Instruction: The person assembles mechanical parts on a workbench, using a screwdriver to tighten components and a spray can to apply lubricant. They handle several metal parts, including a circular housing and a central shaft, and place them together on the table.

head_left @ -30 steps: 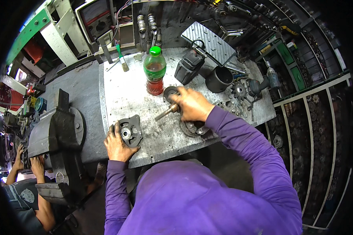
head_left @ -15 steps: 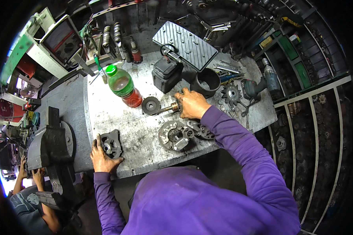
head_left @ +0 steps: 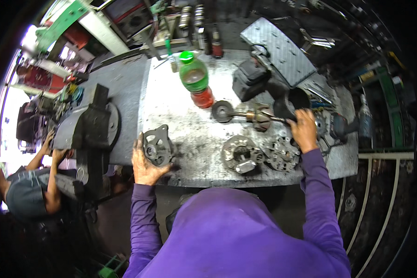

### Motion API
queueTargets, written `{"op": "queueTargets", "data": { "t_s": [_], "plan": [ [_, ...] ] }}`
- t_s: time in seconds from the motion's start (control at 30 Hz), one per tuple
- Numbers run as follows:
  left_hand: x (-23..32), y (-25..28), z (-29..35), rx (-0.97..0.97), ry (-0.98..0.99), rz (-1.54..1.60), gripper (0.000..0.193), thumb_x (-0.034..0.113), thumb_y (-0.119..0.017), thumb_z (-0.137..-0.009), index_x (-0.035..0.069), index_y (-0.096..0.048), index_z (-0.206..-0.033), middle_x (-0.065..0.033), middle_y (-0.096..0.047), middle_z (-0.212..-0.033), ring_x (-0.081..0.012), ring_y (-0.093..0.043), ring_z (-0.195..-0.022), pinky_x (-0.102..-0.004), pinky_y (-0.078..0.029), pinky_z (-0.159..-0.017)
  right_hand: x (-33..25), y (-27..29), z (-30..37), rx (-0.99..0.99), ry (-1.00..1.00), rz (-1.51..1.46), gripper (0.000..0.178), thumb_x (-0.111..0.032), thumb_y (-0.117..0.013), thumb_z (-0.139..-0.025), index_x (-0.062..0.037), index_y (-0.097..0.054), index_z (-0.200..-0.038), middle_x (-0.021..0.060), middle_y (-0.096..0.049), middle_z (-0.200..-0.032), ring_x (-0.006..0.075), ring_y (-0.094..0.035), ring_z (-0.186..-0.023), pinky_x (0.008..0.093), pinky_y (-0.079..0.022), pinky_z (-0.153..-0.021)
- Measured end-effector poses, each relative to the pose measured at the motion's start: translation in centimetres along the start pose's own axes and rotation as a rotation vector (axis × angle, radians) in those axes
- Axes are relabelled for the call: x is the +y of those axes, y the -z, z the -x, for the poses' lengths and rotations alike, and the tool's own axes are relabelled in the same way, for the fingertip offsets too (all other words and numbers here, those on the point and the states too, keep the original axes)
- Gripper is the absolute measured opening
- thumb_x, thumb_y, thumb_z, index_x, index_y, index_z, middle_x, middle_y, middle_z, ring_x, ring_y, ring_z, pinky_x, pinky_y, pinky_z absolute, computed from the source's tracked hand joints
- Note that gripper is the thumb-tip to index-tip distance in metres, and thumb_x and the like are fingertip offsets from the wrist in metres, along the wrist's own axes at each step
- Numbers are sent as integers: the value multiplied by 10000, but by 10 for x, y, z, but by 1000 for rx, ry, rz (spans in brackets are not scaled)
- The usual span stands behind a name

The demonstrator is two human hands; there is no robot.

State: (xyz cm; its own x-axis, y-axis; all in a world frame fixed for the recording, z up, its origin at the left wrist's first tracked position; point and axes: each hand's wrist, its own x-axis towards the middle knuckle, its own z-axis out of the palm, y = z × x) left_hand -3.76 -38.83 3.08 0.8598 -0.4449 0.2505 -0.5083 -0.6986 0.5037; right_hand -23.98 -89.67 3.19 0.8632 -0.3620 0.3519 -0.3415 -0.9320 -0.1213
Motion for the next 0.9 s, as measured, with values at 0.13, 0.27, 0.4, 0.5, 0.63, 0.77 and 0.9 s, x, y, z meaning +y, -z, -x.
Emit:
{"op": "queueTargets", "data": {
  "t_s": [0.13, 0.27, 0.4, 0.5, 0.63, 0.77, 0.9],
  "plan": [
    [6, 21, 26, -58, 297, 749, 1273, 280, -930, -576, 63, -257, -1635, -227, -486, -1500, -328, -552, -1323, -438, -470, -1117, -9, 26, 29, 186, 54, -103, 275, -88, -785, -842, 23, -622, -1034, 204, -663, -1058, 447, -595, -1039, 520, -487, -937],
    [-1, 34, 50, 19, 472, 1438, 1052, 448, -789, -728, 80, -344, -1608, -153, -534, -1493, -309, -555, -1357, -462, -476, -1150, -44, 90, 37, 319, 66, -69, 301, -55, -798, -843, 50, -611, -1054, 235, -652, -1061, 440, -617, -1019, 502, -507, -902],
    [-15, 41, 65, 122, 640, 1939, 874, 534, -692, -846, 106, -437, -1564, -193, -492, -1556, -396, -522, -1397, -606, -480, -1132, -106, 158, 35, 262, 73, -136, 322, -16, -811, -828, 70, -616, -1069, 227, -656, -1067, 414, -629, -991, 483, -518, -876],
    [-26, 48, 63, 111, 636, 1970, 1018, 719, -717, -814, 107, -418, -1570, -202, -467, -1570, -425, -506, -1400, -651, -455, -1142, -171, 165, 38, 97, 183, -168, 267, -59, -811, -772, 24, -659, -974, 188, -669, -1011, 397, -642, -996, 482, -529, -867],
    [-32, 67, 54, 16, 563, 2022, 952, 431, -818, -813, 9, -394, -1553, -229, -524, -1500, -404, -580, -1328, -613, -509, -1107, -258, 112, 45, -65, 283, -498, 273, -76, -790, -703, -30, -651, -934, 151, -672, -996, 376, -642, -1003, 534, -520, -926],
    [-28, 82, 39, -23, 612, 1848, 692, 155, -697, -807, -59, -505, -1437, -210, -663, -1313, -328, -686, -1174, -451, -594, -1010, -316, 39, 43, -244, 488, -366, 249, -105, -717, -779, -59, -622, -1005, 103, -628, -983, 328, -614, -1012, 594, -483, -1045],
    [-21, 83, 31, -58, 636, 1631, 450, 47, -583, -849, -48, -582, -1289, -140, -703, -1123, -221, -710, -972, -367, -598, -891, -337, 3, 44, -448, 579, -180, 251, -118, -708, -787, -90, -655, -1031, 76, -643, -1038, 309, -607, -1090, 625, -420, -1118]
  ]
}}
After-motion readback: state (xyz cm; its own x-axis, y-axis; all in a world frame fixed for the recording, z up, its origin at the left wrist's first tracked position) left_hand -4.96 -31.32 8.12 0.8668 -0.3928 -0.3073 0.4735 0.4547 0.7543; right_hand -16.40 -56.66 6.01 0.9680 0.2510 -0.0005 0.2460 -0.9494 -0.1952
